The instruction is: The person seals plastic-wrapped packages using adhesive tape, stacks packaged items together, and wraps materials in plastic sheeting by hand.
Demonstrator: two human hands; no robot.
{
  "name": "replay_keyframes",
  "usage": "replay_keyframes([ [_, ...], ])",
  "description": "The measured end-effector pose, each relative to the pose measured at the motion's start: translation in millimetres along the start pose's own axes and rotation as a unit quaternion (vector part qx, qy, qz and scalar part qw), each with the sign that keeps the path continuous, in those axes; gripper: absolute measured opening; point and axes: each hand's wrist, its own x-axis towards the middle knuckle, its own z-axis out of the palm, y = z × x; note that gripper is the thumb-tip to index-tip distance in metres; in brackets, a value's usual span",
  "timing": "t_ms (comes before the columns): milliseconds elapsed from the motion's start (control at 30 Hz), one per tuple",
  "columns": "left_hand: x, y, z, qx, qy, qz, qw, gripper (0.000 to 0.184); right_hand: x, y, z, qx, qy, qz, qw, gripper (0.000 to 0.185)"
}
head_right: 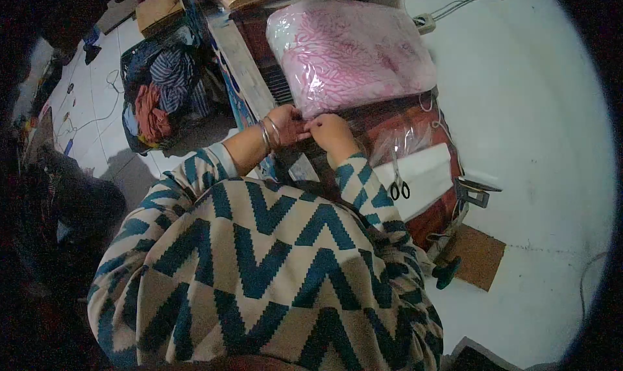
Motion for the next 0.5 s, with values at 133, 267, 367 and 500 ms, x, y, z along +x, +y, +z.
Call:
replay_keyframes([
  [133, -22.9, 18.1, -1.1, 0.143, -0.047, -0.063, 0.987, 0.029, -4.4, -10.4, 3.0, -0.086, 0.041, 0.027, 0.995, 0.02],
  [267, -28.1, 34.0, -15.1, 0.155, -0.035, -0.087, 0.983, 0.03, -2.1, 10.8, 14.0, -0.066, 0.056, 0.019, 0.996, 0.021],
  [367, -32.1, 35.7, -13.5, 0.096, -0.037, -0.082, 0.991, 0.032, 0.7, -3.2, 11.4, 0.068, -0.109, 0.156, 0.979, 0.024],
  [500, -15.6, 29.8, -17.7, 0.074, -0.042, -0.058, 0.995, 0.032, 3.6, 0.4, 22.7, 0.215, -0.084, 0.2, 0.952, 0.024],
])
